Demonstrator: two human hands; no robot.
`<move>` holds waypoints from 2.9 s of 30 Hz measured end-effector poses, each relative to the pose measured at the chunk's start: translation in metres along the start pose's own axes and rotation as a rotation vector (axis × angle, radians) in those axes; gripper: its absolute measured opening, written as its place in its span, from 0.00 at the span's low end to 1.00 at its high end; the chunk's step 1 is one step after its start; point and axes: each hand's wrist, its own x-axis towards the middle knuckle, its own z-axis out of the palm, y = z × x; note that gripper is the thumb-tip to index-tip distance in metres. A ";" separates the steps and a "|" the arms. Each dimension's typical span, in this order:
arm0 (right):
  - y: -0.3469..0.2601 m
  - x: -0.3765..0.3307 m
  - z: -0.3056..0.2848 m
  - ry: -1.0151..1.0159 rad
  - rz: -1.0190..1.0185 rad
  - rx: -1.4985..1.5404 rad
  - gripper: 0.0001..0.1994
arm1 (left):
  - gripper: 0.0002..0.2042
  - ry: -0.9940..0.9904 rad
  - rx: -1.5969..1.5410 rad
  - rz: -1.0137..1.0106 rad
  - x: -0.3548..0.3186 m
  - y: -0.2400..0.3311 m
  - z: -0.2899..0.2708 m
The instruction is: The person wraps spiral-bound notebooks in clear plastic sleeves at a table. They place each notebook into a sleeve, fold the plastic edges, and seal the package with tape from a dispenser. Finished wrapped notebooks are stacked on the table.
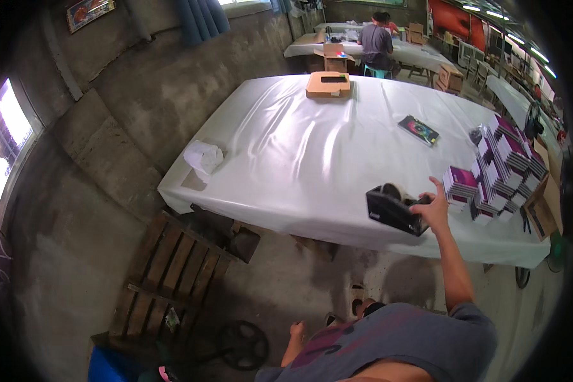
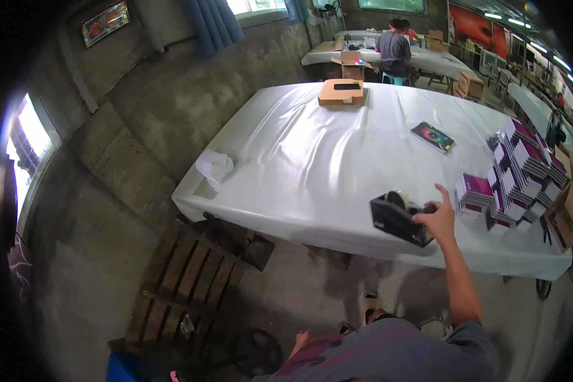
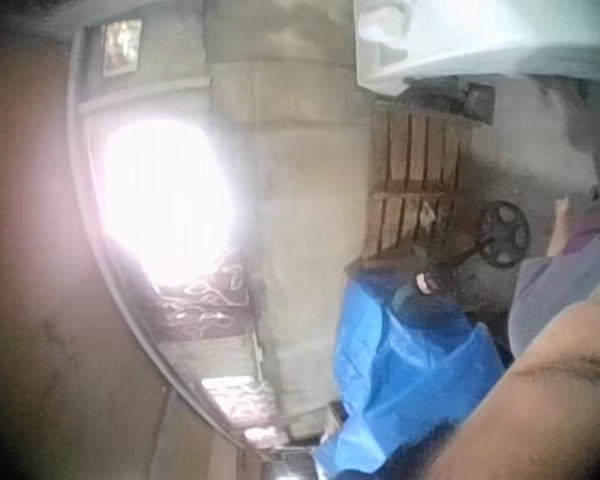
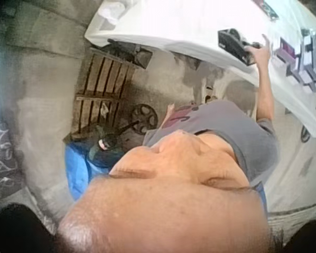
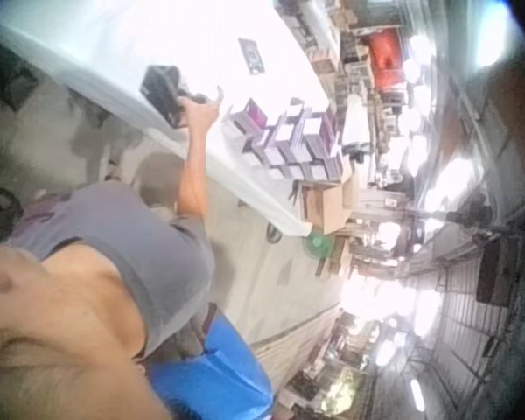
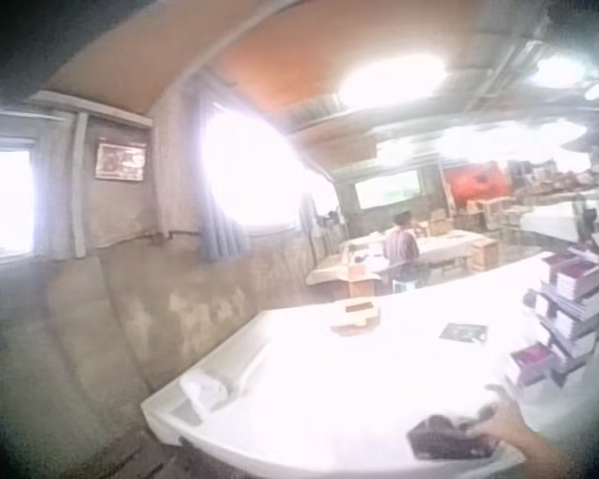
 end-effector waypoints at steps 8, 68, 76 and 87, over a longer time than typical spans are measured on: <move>0.051 0.114 0.019 0.481 0.100 -0.201 0.44 | 0.22 -0.050 0.161 0.116 -0.047 0.078 0.015; 0.480 -0.372 0.072 -1.002 0.986 -1.194 0.32 | 0.50 -0.748 1.465 1.731 -0.094 0.479 0.220; 0.359 -0.330 0.175 -0.865 0.947 -1.034 0.32 | 0.47 -0.877 1.330 1.806 -0.079 0.480 0.210; 0.255 -0.176 0.334 -0.845 0.871 -0.819 0.32 | 0.43 -0.969 1.275 1.784 -0.085 0.492 0.211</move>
